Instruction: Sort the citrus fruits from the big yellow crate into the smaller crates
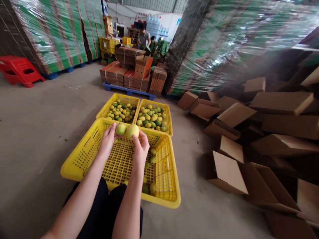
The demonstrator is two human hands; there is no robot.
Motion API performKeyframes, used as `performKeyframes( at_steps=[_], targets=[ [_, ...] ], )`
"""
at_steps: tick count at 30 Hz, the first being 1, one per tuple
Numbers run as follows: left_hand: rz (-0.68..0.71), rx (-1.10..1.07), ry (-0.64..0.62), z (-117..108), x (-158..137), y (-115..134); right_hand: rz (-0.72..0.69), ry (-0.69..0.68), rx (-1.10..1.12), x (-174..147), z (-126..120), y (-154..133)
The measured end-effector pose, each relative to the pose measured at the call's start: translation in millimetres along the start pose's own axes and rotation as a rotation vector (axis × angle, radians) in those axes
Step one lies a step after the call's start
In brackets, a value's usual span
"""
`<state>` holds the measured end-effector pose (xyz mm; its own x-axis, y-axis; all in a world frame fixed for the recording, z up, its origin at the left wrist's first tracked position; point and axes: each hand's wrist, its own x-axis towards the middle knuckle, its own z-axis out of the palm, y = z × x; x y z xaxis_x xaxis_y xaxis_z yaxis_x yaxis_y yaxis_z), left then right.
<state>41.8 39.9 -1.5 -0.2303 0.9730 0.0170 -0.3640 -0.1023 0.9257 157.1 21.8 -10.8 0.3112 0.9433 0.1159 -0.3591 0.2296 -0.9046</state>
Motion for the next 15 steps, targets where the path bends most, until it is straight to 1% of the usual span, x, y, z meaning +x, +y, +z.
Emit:
performKeyframes(
  at_steps=[4,7,8,10,13,15],
  targets=[
    [0.021,0.073,-0.075,2,-3,5,0.089,-0.030,0.060,5,-1,5],
    [0.006,0.019,-0.125,4,-5,8,0.114,-0.063,0.103,6,4,8],
    [-0.009,-0.015,-0.129,5,-5,8,0.110,-0.051,0.093,5,7,9],
    [-0.056,-0.063,-0.126,4,-5,6,0.096,0.021,0.053,1,13,7],
    [-0.098,-0.026,-0.104,2,-4,3,0.088,0.141,0.025,-6,19,2],
    [-0.098,0.019,-0.114,0,-3,1,0.097,0.138,0.035,-8,19,-3]
  ],
)
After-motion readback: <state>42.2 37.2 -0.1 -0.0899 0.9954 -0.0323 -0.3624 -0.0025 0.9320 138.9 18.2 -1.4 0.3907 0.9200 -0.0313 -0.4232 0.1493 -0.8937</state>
